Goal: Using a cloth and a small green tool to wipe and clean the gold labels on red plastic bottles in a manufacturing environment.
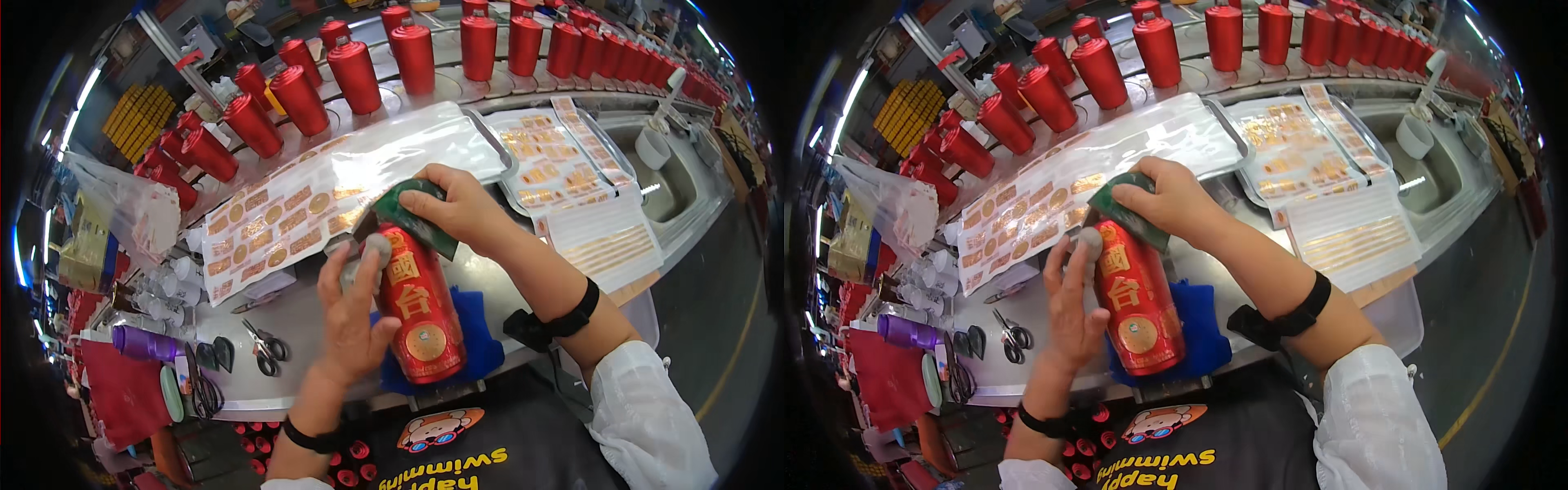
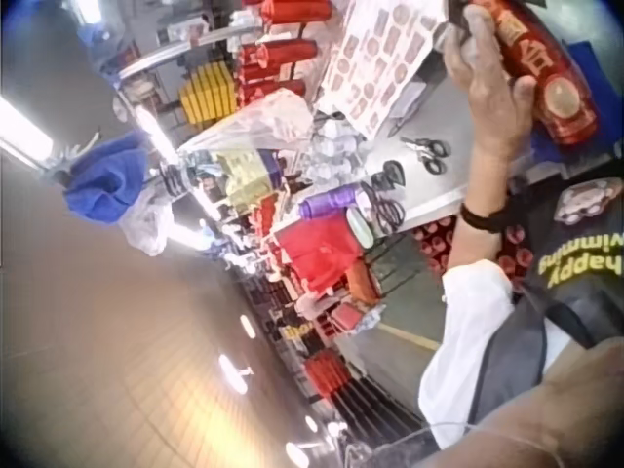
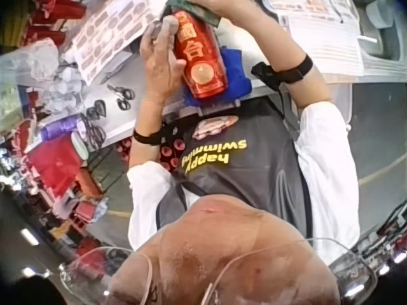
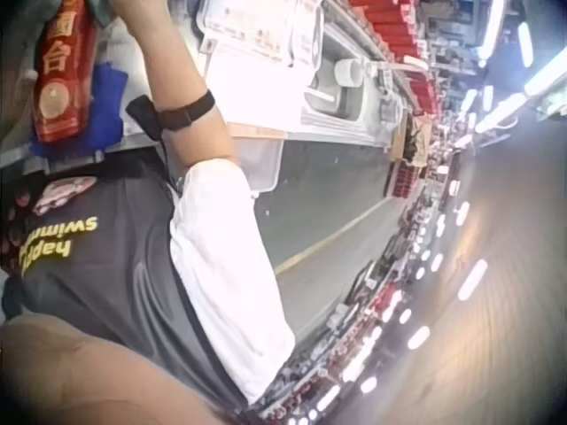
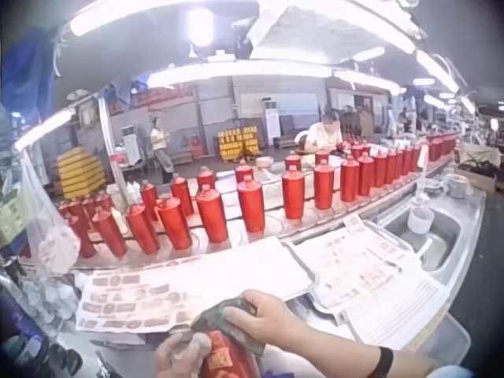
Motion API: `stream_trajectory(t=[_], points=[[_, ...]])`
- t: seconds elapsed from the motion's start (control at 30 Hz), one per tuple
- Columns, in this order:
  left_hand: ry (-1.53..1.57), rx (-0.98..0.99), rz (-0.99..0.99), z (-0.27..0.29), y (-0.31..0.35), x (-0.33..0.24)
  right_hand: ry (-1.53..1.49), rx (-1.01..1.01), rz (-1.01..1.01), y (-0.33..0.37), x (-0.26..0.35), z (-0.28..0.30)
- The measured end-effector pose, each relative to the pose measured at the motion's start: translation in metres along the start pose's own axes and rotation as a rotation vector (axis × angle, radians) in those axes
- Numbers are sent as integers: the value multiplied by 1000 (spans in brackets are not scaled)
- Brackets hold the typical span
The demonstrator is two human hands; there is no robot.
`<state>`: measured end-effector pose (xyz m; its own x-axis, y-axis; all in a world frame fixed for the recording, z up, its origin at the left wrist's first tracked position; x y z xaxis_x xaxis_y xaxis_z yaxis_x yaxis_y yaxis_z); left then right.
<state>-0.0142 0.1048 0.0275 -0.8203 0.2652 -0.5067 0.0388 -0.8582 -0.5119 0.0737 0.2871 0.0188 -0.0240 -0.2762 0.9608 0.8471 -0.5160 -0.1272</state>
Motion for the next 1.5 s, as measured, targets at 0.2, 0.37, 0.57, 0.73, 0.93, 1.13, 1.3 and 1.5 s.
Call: stream_trajectory(t=[0.2,0.37,0.57,0.73,0.93,1.13,1.3,1.5], points=[[-394,398,-229,-6,-35,-25,-413,-149,-51,31,-21,6],[-464,434,-254,-11,-28,-35,-529,-176,-37,65,-26,7],[-510,445,-302,-17,-21,-54,-502,-217,23,82,-28,9],[-480,513,-295,-29,-11,-69,-458,-210,11,92,-28,12],[-370,519,-246,-30,5,-84,-294,-150,86,85,-15,11],[-221,133,149,-29,59,-46,607,-158,697,85,65,-13],[-268,157,233,-31,65,-36,705,240,734,85,84,-47],[-340,149,194,-27,57,-50,663,130,456,15,87,-17]])
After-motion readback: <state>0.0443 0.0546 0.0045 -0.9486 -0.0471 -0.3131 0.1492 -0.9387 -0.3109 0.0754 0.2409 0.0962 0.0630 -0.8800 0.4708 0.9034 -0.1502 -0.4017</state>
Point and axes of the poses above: each hand's wrist, its own y-axis away from the middle knuckle, its own z-axis out of the back of the hand, x = y × z, the point moved 7 cm from there along -y, towards the middle knuckle, and after that the axes turned 11 degrees about x, right-handed, at the moved point
